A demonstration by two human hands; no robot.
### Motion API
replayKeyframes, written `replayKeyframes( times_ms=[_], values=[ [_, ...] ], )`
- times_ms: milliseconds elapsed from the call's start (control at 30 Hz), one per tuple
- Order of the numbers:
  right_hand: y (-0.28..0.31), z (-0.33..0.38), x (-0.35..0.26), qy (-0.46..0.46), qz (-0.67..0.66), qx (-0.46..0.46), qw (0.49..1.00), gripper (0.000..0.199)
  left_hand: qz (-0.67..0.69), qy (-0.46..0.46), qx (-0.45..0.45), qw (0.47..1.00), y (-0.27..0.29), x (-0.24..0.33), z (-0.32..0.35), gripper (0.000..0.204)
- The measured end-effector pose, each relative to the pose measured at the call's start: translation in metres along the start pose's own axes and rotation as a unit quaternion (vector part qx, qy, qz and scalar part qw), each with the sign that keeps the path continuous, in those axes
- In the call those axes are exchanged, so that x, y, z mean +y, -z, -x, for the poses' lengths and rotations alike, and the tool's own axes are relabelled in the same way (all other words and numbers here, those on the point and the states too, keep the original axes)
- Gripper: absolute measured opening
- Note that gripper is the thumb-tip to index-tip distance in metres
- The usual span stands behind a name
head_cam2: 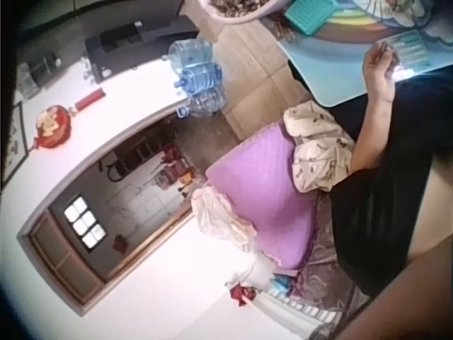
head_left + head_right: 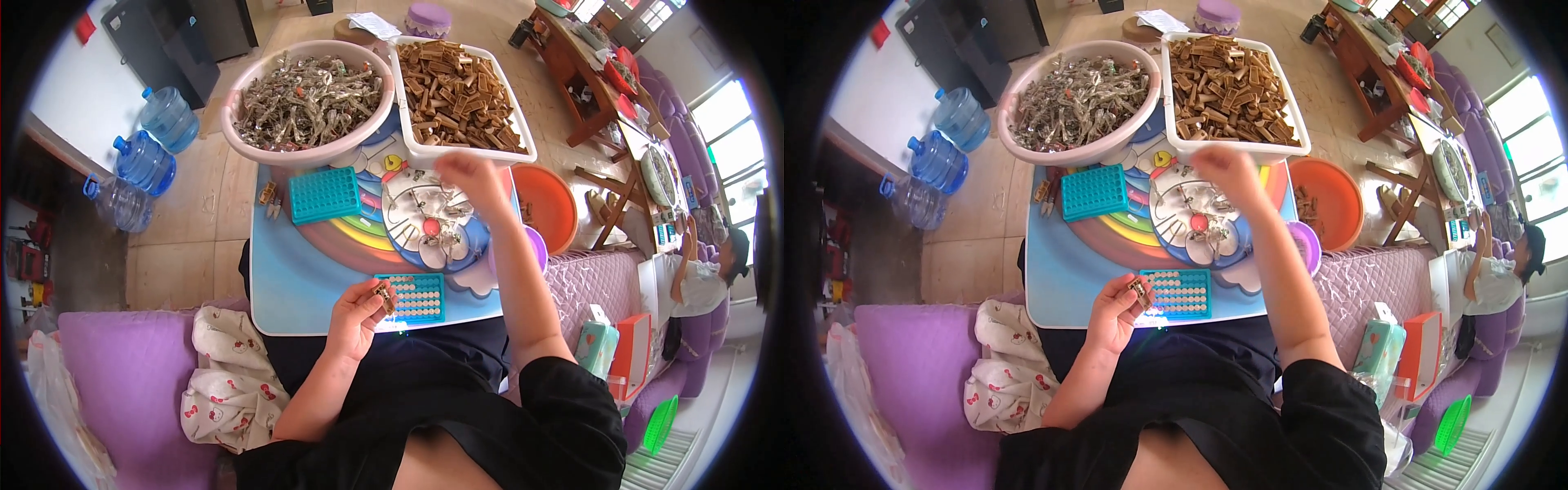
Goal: The person assembles small devices by taking fuses from a container, inserting them into cylindrical tubes, and pressing plugs from a grid tray into the tubes by hand.
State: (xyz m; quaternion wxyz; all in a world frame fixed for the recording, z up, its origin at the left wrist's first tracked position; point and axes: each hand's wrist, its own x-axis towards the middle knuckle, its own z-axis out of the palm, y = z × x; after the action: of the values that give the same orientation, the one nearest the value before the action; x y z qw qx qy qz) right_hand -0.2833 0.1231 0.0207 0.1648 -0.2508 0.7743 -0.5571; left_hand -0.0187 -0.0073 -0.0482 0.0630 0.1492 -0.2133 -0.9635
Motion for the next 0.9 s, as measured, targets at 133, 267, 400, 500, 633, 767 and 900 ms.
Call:
replayKeyframes(
  times_ms=[133, 267, 400, 500, 633, 767, 900],
  values=[
    [0.012, -0.077, -0.01, 0.063, 0.247, 0.075, 0.964, 0.019, 0.004, 0.023, -0.011, 1.0, 0.009, 0.003, -0.001, 0.024],
    [0.014, -0.128, 0.023, 0.086, 0.527, -0.033, 0.845, 0.019, 0.016, 0.027, 0.001, 0.999, 0.004, 0.005, -0.004, 0.025],
    [0.003, -0.127, 0.009, -0.008, 0.554, -0.031, 0.832, 0.022, 0.016, 0.011, 0.044, 0.999, 0.01, 0.01, -0.002, 0.026],
    [0.018, -0.11, 0.008, 0.001, 0.508, 0.041, 0.86, 0.019, 0.038, 0.007, 0.008, 0.999, 0.017, 0.007, -0.005, 0.027],
    [0.011, -0.048, -0.02, 0.033, 0.177, 0.114, 0.977, 0.017, 0.026, -0.007, 0.012, 1.0, 0.004, 0.007, -0.013, 0.028],
    [-0.054, 0.072, -0.046, -0.011, 0.036, -0.056, 0.998, 0.02, 0.032, -0.008, -0.015, 0.999, -0.01, 0.011, -0.019, 0.033],
    [-0.079, 0.13, -0.046, 0.046, 0.026, -0.039, 0.998, 0.027, 0.02, -0.025, -0.003, 0.999, -0.026, 0.01, -0.015, 0.033]
  ],
)
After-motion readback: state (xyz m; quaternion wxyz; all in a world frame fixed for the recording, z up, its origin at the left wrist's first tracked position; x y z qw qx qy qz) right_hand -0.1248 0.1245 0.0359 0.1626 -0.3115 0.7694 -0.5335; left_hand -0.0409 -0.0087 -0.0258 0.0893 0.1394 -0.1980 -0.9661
